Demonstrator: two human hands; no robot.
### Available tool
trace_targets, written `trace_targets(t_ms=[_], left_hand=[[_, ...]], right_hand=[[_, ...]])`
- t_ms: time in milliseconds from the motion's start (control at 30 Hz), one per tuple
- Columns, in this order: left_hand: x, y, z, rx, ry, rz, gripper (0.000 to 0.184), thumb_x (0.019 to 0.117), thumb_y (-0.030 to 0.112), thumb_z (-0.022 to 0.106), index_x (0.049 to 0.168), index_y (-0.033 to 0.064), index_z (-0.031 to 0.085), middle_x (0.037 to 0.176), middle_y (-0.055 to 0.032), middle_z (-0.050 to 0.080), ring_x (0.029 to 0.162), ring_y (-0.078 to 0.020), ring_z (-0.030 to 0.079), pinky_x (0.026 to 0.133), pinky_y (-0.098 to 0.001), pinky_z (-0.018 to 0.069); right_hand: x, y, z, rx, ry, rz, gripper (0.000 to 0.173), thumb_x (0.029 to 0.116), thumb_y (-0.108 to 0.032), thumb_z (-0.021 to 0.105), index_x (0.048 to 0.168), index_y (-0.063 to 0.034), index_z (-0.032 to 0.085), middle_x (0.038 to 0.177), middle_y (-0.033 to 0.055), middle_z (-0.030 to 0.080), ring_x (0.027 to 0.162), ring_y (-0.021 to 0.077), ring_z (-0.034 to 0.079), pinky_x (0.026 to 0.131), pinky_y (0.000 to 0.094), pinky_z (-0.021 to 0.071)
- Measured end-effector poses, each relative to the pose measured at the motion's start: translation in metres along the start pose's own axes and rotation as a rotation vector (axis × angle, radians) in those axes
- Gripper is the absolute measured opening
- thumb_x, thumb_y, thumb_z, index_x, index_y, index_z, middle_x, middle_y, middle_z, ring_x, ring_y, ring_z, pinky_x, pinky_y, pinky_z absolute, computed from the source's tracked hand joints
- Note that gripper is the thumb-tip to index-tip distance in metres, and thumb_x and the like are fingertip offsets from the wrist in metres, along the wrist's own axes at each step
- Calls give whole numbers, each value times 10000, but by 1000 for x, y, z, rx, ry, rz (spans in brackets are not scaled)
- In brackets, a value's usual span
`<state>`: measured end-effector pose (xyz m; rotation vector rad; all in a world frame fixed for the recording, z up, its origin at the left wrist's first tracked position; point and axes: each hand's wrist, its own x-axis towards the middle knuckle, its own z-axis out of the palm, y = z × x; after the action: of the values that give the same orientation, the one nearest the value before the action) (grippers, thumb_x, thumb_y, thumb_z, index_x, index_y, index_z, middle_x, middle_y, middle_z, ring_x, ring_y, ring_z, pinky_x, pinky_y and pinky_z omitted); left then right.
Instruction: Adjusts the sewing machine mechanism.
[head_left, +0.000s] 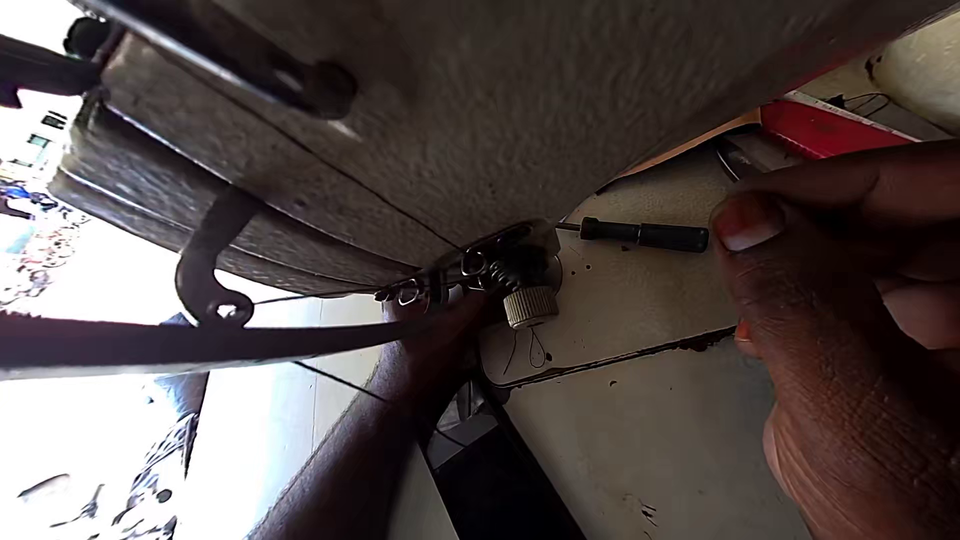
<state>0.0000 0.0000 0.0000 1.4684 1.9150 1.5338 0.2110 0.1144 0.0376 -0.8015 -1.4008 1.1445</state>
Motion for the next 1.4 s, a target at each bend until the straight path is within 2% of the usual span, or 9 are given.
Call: trace_targets(t_ms=[200, 333, 433, 767, 933, 1000, 1067, 1233, 1400], left_hand=[[2, 5, 1, 171, 32, 92, 223, 875, 109, 781, 1077, 78, 691, 978, 17, 743, 905, -76, 719, 833, -266, 625], [6, 6, -2, -2, -20, 9, 246, 880, 90, 792, 1096, 49, 684, 982, -41, 745, 894, -144, 729, 818, -324, 638], [10, 0, -5, -80, -46, -11, 112, 872, 34, 785, 969, 33, 730, 893, -54, 747, 811, -140, 725, 748, -309, 638], [14, 2, -8, -18, -116, 49, 46, 921, 77, 771, 921, 37, 749, 831, -28, 741, 753, -104, 717, 699, -283, 639], [16, 4, -14, -45, -196, 42, 102, 971, 92, 707, 893, 32, 736, 780, -10, 721, 680, -58, 677, 631, -240, 598], [19, -2, -21, -50, -266, 110, 164, 999, 72, 636, 854, 31, 701, 731, 6, 667, 632, -33, 609, 577, -213, 525], [22, -7, -27, -64, -317, 169, 194, 996, 40, 569, 861, 21, 707, 729, 4, 655, 632, -32, 588, 573, -215, 499], [23, -8, -31, -120, -343, 156, 237, 1004, 32, 536, 872, 29, 732, 750, -10, 693, 663, -58, 643, 589, -245, 543], [23, -12, -29, -159, -306, 150, 263, 992, 45, 534, 834, 55, 744, 706, 3, 672, 625, -58, 618, 554, -258, 511]], right_hand=[[0, 3, -2, -14, -28, 10, 123, 950, -152, 681, 1051, -83, 669, 748, -81, 628, 561, 30, 583, 436, 153, 468], [-1, 7, -5, -26, -52, 20, 142, 962, -184, 699, 1070, -94, 681, 763, -66, 637, 560, 47, 580, 425, 171, 459], [0, 11, -7, -46, -52, -7, 145, 971, -179, 700, 1085, -91, 684, 787, -49, 659, 558, 60, 584, 421, 182, 451], [7, 21, -5, -128, -50, -77, 137, 974, -225, 712, 1067, -127, 687, 800, -49, 672, 562, 68, 589, 436, 209, 458], [-7, 7, 4, -407, -348, -152, 115, 995, -248, 670, 1027, -142, 700, 764, -57, 653, 542, 38, 570, 432, 201, 462], [-14, 10, 14, -595, -445, -203, 141, 1009, -289, 650, 1022, -160, 708, 736, -52, 646, 530, 47, 558, 438, 240, 459], [-19, 20, 24, -712, -498, -231, 164, 1003, -298, 648, 1038, -169, 744, 785, -33, 676, 600, 84, 601, 522, 316, 510], [-21, 25, 46, -841, -540, -248, 169, 984, -317, 645, 1015, -196, 760, 734, -50, 658, 602, 95, 591, 540, 355, 492], [-21, 29, 58, -869, -514, -233, 184, 975, -347, 650, 1032, -204, 750, 725, -61, 677, 596, 91, 610, 550, 382, 512]])
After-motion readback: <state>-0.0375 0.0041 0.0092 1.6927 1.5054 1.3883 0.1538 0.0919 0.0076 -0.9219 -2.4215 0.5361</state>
